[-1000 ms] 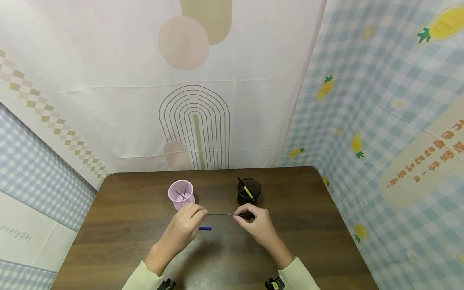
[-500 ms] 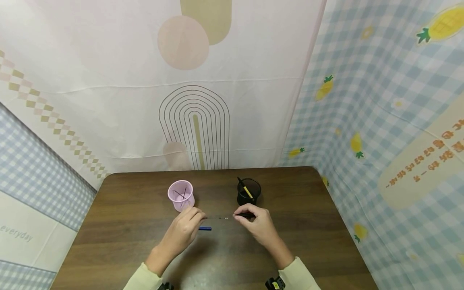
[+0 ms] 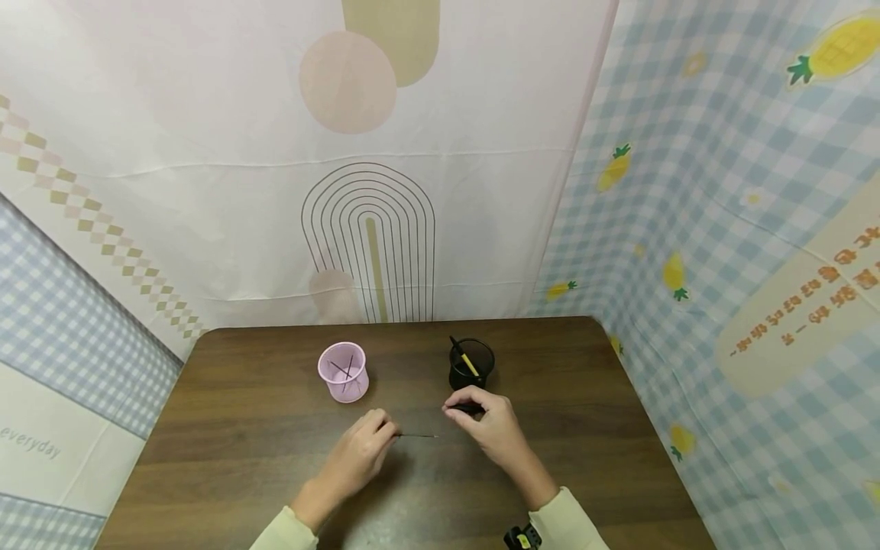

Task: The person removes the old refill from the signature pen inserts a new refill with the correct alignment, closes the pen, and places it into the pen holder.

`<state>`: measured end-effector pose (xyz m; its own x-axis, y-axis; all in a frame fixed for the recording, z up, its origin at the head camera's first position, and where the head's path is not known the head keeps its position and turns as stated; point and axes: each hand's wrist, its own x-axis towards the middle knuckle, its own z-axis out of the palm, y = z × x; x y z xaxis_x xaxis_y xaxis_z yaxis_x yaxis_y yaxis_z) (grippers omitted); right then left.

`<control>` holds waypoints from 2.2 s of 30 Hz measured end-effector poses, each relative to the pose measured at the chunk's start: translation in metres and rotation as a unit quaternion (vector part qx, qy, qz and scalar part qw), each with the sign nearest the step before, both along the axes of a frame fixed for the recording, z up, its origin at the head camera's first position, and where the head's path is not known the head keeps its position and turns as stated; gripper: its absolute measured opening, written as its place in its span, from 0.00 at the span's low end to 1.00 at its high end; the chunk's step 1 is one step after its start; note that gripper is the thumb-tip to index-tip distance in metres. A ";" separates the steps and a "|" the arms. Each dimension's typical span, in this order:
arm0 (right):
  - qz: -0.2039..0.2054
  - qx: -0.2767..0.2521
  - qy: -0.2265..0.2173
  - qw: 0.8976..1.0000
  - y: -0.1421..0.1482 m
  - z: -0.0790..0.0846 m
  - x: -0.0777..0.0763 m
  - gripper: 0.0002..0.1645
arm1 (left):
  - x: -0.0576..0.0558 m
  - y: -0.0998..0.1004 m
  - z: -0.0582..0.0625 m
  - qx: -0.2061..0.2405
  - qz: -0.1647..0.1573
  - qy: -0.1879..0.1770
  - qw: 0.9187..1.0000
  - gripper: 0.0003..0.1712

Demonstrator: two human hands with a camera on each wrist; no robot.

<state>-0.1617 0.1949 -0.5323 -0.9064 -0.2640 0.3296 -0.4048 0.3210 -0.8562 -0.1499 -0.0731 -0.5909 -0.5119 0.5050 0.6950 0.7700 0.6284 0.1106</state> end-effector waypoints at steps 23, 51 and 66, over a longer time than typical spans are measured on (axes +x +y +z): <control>0.016 -0.017 -0.011 1.000 0.001 -0.001 0.000 0.09 | 0.012 0.008 -0.047 -0.119 0.041 -0.048 0.991 0.08; 0.023 -0.007 -0.003 1.000 -0.009 0.029 0.013 0.09 | 0.017 0.009 -0.058 -0.150 0.033 -0.054 0.987 0.06; 0.046 -0.015 -0.018 0.999 0.004 -0.003 0.002 0.10 | 0.014 0.005 -0.048 -0.127 0.043 -0.062 0.989 0.14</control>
